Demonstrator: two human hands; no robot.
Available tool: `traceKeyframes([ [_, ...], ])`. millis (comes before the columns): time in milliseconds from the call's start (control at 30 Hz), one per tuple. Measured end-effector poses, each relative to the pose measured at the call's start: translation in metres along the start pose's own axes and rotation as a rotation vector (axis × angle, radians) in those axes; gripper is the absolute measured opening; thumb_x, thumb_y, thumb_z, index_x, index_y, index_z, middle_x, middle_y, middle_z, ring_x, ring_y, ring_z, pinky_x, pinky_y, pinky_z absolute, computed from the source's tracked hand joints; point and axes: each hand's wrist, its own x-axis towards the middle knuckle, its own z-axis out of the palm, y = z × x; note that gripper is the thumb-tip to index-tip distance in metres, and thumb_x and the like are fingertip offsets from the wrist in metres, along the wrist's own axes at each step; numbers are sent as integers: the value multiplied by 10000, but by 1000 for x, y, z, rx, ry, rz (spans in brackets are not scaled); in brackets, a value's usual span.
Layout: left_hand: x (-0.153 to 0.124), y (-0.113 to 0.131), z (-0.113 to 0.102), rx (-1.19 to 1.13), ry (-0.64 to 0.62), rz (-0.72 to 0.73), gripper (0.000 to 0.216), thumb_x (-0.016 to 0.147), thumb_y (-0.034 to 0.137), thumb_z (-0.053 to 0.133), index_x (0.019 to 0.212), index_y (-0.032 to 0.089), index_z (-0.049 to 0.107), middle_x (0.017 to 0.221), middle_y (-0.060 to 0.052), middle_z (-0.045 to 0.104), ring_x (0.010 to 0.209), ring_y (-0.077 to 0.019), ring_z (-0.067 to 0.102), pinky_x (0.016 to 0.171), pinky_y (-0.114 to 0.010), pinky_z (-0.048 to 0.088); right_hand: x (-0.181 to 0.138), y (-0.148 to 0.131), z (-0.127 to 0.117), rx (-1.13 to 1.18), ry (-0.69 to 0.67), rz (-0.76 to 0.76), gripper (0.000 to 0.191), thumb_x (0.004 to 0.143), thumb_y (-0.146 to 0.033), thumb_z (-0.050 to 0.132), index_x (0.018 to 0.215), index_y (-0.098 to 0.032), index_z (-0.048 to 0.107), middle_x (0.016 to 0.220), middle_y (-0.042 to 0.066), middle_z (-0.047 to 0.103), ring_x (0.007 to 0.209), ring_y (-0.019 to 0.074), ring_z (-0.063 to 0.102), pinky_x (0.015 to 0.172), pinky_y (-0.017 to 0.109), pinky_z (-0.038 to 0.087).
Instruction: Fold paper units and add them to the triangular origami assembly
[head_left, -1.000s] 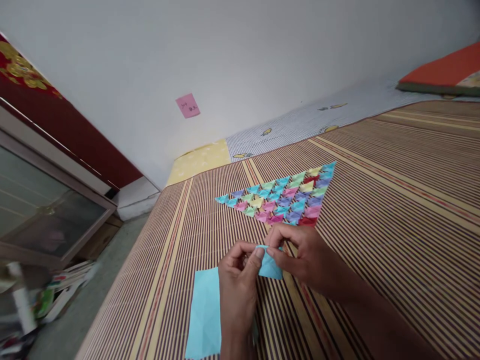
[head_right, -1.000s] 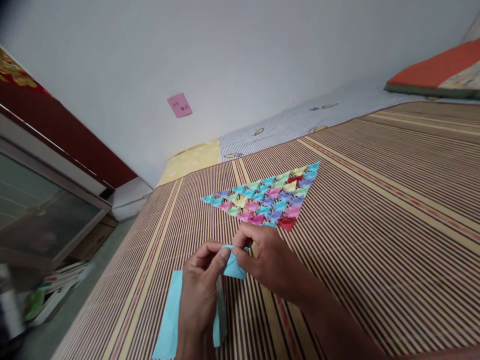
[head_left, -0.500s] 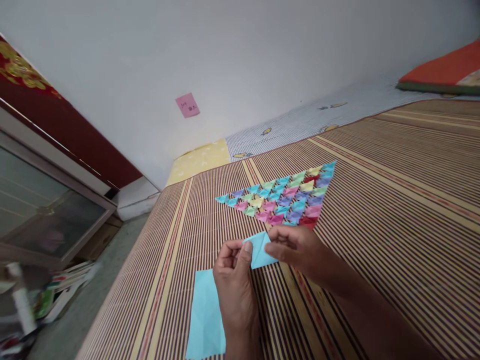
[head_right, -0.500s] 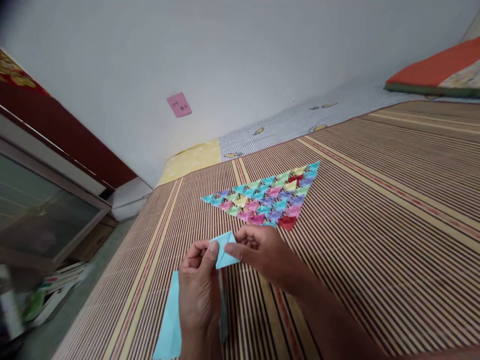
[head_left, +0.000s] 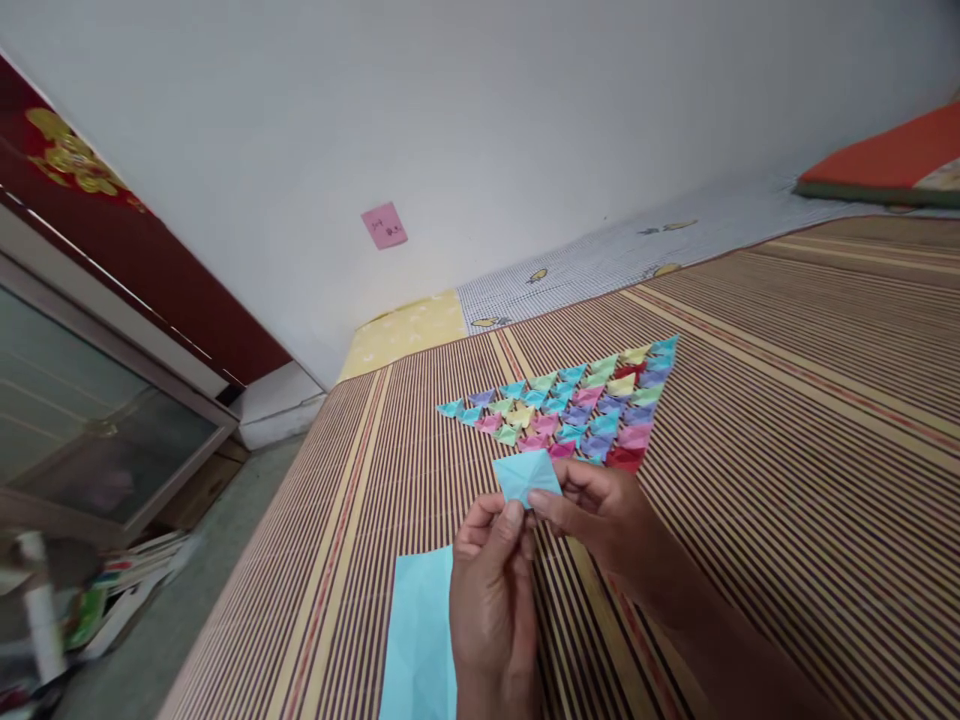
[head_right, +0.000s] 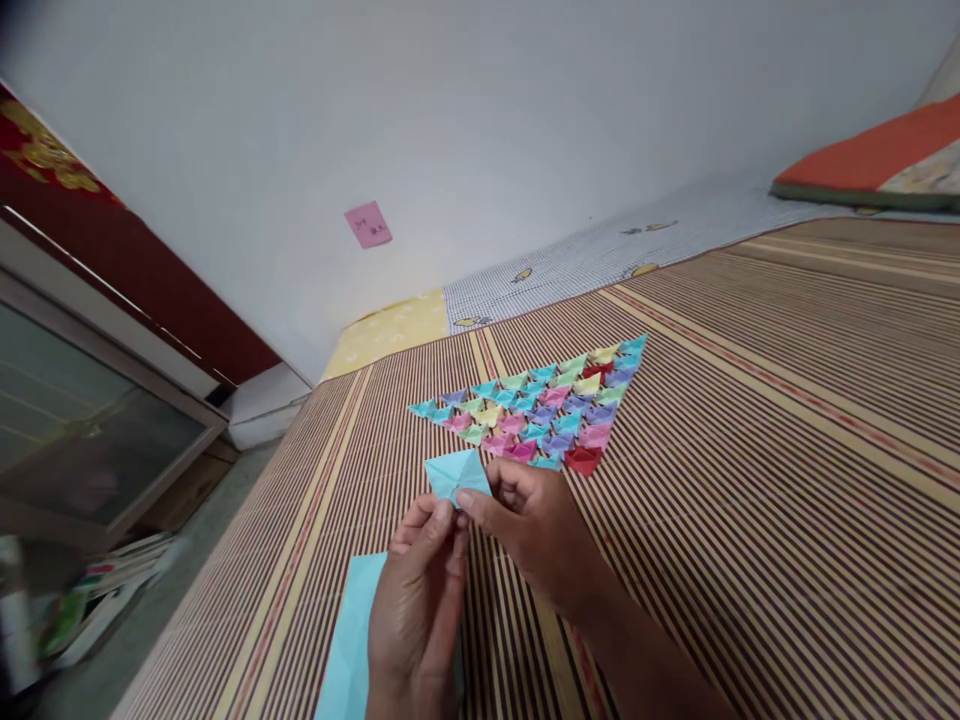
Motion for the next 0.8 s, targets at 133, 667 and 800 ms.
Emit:
traceKeyframes([
  [133, 2, -4, 3, -187, 0, -133, 311, 508, 136, 953, 719, 164, 726, 767, -36, 745, 701, -134, 693, 735, -251, 580, 0, -2, -2, -32, -25, -67, 268, 906, -379, 664, 720, -186, 673, 651, -8, 629, 591, 131, 548, 578, 244, 457],
  [667, -9, 0, -1, 423, -6, 257, 213, 796, 305, 817, 928, 172, 715, 622, 32, 663, 544, -69, 560, 545, -152, 449, 0, -16, -10, -469, -74, -286, 307, 925, -234, 630, 630, -198, 554, 677, -16, 501, 658, 151, 494, 610, 275, 376],
  [800, -3, 4, -5, 330, -43, 256, 166, 772, 271, 828, 809, 159, 711, 676, -11, 722, 625, -105, 652, 666, -196, 529, -1, -14, -10, -368, -75, -161, 204, 905, -257, 657, 711, -198, 630, 678, -20, 532, 619, 143, 484, 564, 270, 367],
])
